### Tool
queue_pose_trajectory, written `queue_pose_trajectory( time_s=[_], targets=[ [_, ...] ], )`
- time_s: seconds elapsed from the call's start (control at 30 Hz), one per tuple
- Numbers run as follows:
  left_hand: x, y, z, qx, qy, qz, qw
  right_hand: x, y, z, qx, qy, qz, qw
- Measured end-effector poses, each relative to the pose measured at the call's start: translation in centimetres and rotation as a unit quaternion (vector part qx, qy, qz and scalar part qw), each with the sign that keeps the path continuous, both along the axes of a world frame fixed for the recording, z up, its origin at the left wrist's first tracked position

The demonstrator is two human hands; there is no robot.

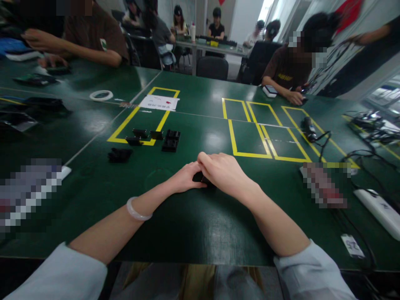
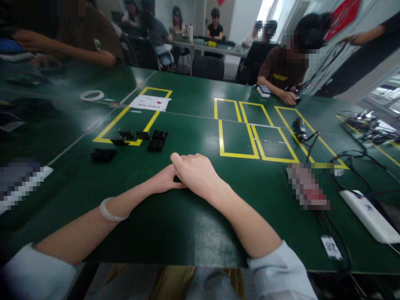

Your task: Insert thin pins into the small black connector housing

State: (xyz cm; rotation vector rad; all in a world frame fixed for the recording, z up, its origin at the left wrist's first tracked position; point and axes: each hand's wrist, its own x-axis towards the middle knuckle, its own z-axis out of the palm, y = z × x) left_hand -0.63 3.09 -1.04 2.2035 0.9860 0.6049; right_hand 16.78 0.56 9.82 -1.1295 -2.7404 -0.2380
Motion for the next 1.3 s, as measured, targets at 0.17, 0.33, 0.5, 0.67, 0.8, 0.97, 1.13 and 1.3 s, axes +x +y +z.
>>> queue_pose_trajectory(
  time_s=[0.17,0.33,0.5,0.67,0.8,0.97,1.13,1.3],
  targets=[
    [0.03,0.01,-0.1,0.003,-0.007,0.005,1.0,-0.04,-0.26,0.19,-0.005,0.009,-0.006,1.0],
    [-0.08,0.01,-0.12,0.008,-0.001,0.005,1.0,-0.02,0.04,-0.11,-0.006,-0.002,-0.009,1.0],
    [-0.05,-0.02,-0.01,0.004,0.001,0.005,1.0,-0.04,-0.11,0.17,-0.017,-0.001,-0.008,1.0],
    [-0.03,-0.01,-0.09,0.008,-0.009,0.009,1.0,-0.09,-0.27,0.24,-0.017,0.006,-0.013,1.0],
    [-0.09,0.06,-0.1,0.004,-0.006,0.002,1.0,-0.03,0.02,-0.11,-0.002,-0.006,-0.014,1.0],
    [0.02,0.03,-0.05,0.001,-0.003,0.003,1.0,-0.14,-0.08,-0.1,-0.012,-0.005,-0.015,1.0],
    [0.03,0.02,-0.2,0.009,-0.003,0.009,1.0,-0.15,-0.29,0.19,-0.022,-0.004,-0.022,1.0],
    [-0.09,0.05,-0.12,0.01,0.004,0.004,1.0,0.0,-0.02,0.04,-0.012,-0.018,-0.028,0.999]
  ],
)
